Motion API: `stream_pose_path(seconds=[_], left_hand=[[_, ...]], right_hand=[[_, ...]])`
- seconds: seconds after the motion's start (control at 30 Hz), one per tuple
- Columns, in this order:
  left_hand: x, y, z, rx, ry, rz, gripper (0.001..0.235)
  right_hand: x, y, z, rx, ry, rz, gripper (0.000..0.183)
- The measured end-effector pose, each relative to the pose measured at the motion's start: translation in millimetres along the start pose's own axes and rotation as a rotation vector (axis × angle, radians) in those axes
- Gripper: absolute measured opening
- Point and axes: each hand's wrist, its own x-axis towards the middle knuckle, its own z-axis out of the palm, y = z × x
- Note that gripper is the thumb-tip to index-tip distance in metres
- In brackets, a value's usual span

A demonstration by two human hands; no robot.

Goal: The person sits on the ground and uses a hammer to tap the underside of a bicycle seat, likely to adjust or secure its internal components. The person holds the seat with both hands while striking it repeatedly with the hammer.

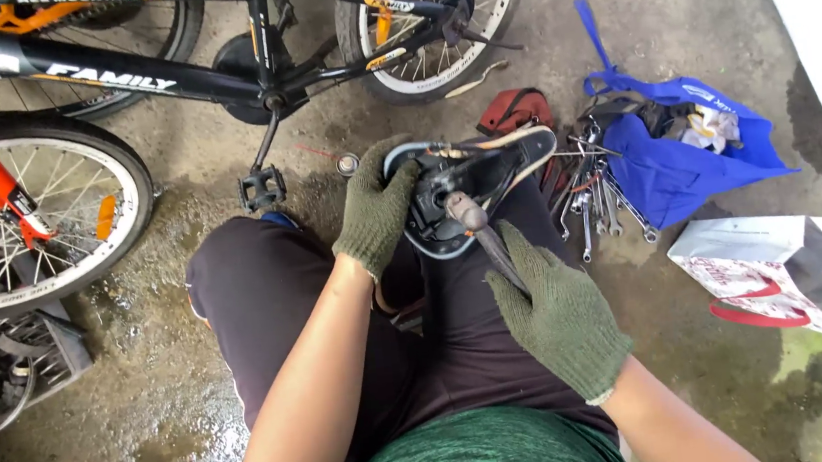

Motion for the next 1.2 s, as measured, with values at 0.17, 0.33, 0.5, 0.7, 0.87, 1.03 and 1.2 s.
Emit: stream_pose_path(seconds=[0.17,0.33,0.5,0.7,0.87,1.03,1.2], left_hand=[[-6.5,16.7,3.9,-0.043,0.02,-0.017,0.04],[-1.8,10.6,0.5,-0.018,0.01,-0.019,0.039],[-7.0,7.6,5.0,-0.029,0.023,-0.054,0.042],[-12.4,30.2,-1.7,0.01,0.026,-0.107,0.04],[-14.4,40.2,4.9,0.017,0.003,-0.174,0.045],[-9.1,31.1,5.6,-0.008,-0.037,-0.11,0.045],[-20.4,37.2,4.5,0.056,-0.139,-0.086,0.047]], right_hand=[[5.9,-12.0,-30.6,0.031,0.062,0.122,0.05],[25.0,-31.6,-31.7,0.151,0.055,-0.179,0.05],[23.7,-20.0,-25.5,0.111,0.058,-0.092,0.043],[35.4,22.9,-50.8,0.061,0.085,0.45,0.053],[21.5,39.8,-56.0,0.063,-0.059,0.536,0.053],[18.5,44.1,-59.4,0.214,-0.177,0.454,0.044],[24.1,51.5,-64.7,0.63,-0.241,0.691,0.04]])
